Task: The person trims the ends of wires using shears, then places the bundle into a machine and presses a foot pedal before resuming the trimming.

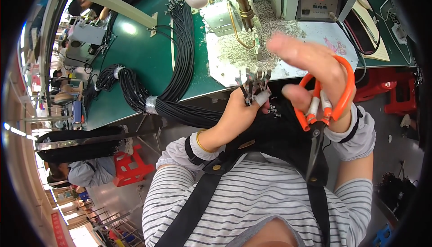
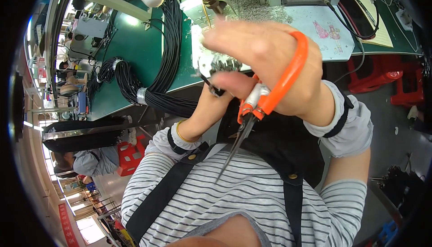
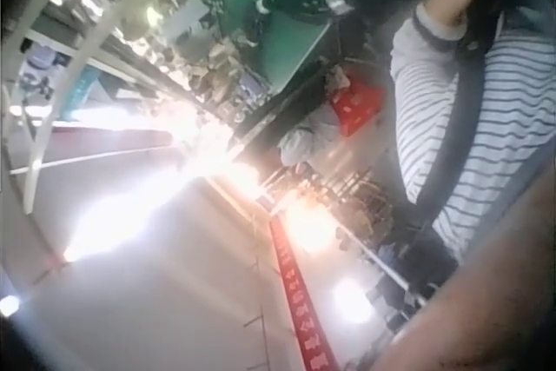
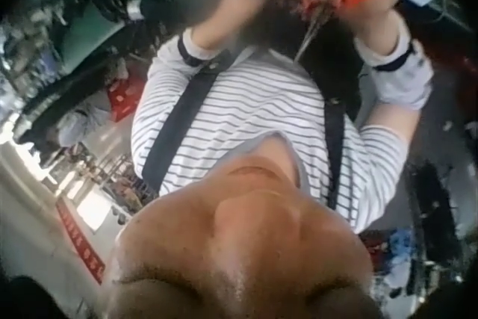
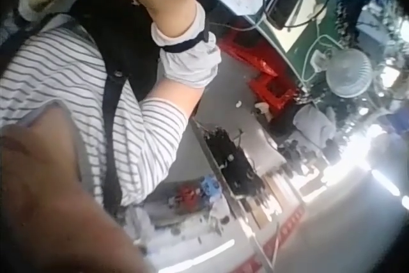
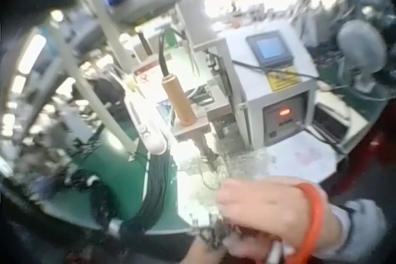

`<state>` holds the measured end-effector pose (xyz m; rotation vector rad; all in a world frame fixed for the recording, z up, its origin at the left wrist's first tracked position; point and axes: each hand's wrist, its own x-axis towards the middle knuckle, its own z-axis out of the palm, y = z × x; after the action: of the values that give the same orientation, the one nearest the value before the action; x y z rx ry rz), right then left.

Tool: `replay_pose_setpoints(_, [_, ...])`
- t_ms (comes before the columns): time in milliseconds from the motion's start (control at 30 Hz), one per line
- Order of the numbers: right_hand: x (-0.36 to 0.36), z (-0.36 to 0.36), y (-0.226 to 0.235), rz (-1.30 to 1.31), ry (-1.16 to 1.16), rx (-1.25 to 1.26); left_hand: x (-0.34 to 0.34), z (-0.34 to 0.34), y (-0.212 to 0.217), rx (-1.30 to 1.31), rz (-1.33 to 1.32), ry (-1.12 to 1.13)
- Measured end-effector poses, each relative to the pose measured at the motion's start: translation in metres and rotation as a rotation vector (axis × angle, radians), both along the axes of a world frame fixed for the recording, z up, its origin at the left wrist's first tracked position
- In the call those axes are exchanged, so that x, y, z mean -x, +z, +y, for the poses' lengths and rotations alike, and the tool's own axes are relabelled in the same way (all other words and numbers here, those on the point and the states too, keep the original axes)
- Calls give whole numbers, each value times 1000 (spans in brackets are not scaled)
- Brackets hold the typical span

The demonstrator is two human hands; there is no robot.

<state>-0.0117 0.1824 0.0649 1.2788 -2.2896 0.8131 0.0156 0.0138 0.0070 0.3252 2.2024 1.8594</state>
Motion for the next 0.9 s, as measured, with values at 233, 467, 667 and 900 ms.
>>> replay_pose_setpoints(233, [-9,-20,-30,-144,70,-143,8,-1,1,-252,-400,9])
replay_pose_setpoints(467, [-9,-23,-45,-89,25,-183,17,-5,-39,322,692,-64])
replay_pose_setpoints(667, [-18,-32,-41,-18,-45,-51,17,-8,-41,139,463,-46])
replay_pose_setpoints(900, [-18,-21,-41,-147,-105,266,9,-11,-36,67,286,17])
